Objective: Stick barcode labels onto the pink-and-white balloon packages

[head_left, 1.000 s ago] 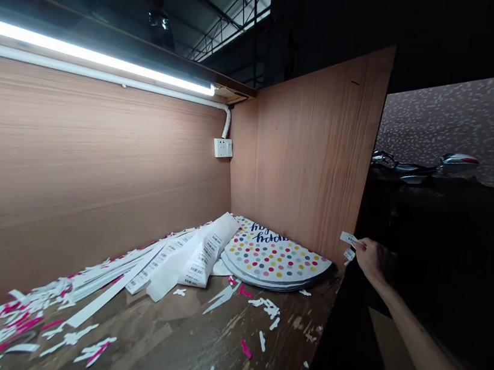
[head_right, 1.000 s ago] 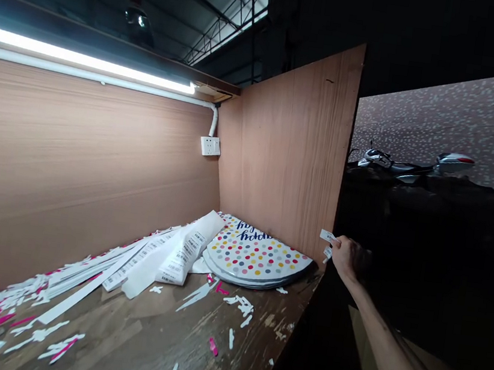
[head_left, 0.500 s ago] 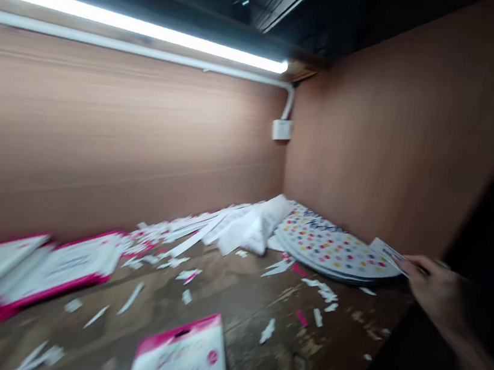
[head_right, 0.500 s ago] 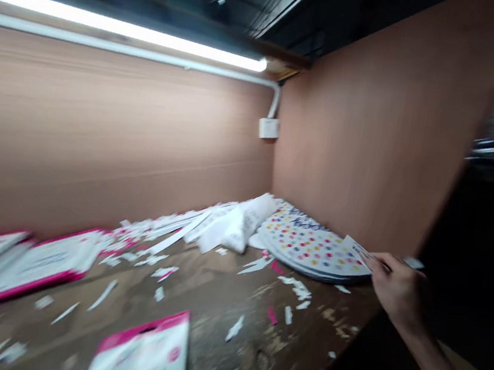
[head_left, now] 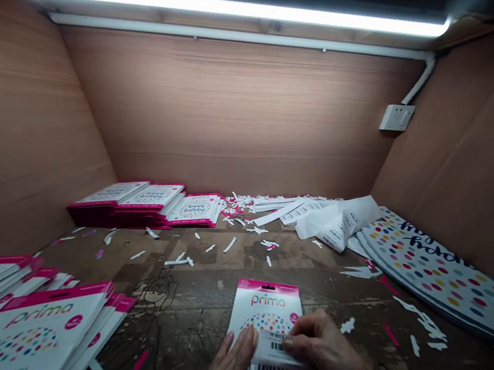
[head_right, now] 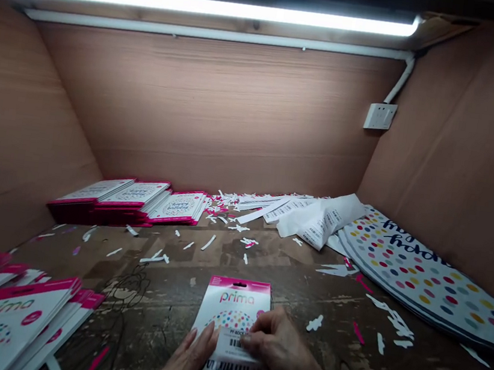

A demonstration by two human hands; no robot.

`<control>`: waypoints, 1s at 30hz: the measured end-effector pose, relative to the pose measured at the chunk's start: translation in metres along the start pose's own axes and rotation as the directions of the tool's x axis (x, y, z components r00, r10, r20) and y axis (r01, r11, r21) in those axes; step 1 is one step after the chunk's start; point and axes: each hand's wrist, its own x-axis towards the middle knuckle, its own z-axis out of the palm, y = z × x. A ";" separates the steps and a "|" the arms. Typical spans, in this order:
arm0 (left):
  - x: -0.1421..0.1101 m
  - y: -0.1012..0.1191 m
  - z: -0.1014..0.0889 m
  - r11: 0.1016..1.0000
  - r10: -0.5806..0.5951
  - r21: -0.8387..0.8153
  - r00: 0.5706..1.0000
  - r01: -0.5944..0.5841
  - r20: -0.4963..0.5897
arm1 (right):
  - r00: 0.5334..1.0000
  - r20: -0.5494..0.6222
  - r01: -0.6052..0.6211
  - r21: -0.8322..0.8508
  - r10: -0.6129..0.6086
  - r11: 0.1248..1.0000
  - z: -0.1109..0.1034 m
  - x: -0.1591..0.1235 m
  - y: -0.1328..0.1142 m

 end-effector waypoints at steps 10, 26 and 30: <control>0.000 0.000 0.005 0.999 -0.020 -0.031 0.999 0.019 -0.041 | 0.994 -0.094 0.005 -0.464 -0.055 0.886 0.013 0.006 -0.003; 0.000 -0.022 0.008 0.924 0.346 0.214 0.931 -0.317 -0.115 | 1.000 0.013 0.002 -0.366 0.003 0.931 0.012 0.002 -0.007; 0.001 -0.021 0.006 0.877 0.396 0.305 0.918 -0.370 -0.024 | 0.962 0.123 -0.240 -0.042 0.244 0.970 -0.002 0.004 -0.002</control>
